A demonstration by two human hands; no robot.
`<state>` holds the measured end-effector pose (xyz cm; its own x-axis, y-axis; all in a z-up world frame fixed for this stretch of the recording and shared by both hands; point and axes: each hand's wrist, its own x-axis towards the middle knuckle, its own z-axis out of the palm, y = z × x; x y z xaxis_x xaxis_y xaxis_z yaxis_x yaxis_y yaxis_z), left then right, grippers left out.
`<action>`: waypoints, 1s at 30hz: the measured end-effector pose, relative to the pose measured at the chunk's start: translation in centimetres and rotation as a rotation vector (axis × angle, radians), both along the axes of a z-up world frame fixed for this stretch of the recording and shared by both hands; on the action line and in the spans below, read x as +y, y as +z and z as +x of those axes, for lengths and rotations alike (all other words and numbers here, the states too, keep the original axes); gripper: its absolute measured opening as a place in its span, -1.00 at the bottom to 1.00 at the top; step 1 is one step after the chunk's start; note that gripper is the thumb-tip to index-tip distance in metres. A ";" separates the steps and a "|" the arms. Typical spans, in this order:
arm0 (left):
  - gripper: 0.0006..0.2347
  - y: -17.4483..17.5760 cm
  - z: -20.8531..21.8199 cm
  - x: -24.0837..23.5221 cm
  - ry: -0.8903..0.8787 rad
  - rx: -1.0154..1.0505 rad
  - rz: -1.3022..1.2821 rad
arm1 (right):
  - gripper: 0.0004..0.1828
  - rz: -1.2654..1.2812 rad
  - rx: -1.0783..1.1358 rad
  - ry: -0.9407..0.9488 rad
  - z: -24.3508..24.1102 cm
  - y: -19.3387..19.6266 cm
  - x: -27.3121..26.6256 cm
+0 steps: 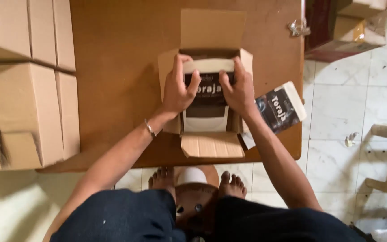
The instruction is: Folding a small cardboard box and packing a coffee pouch inside with protective inserts.
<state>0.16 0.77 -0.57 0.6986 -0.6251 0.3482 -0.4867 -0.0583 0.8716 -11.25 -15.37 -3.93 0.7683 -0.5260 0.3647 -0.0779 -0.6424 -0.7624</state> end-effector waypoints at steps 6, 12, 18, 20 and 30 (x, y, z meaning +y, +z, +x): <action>-0.80 1.3 -0.2 0.1 0.010 0.016 0.050 | -0.58 0.068 0.078 -0.023 0.2 3.0 1.0; -0.79 0.8 0.3 0.0 -0.013 0.080 0.076 | -0.89 0.097 0.100 -0.001 -0.2 1.4 0.2; -0.84 0.1 0.1 -0.1 0.032 0.049 0.082 | -0.78 0.080 0.104 -0.003 0.0 2.4 0.6; -0.81 0.4 0.2 -0.1 0.034 0.035 0.070 | -0.69 0.062 0.112 -0.007 0.1 3.0 1.0; -0.82 0.6 0.0 -0.1 0.029 0.025 0.054 | -0.86 0.137 0.072 0.075 -0.4 1.6 0.2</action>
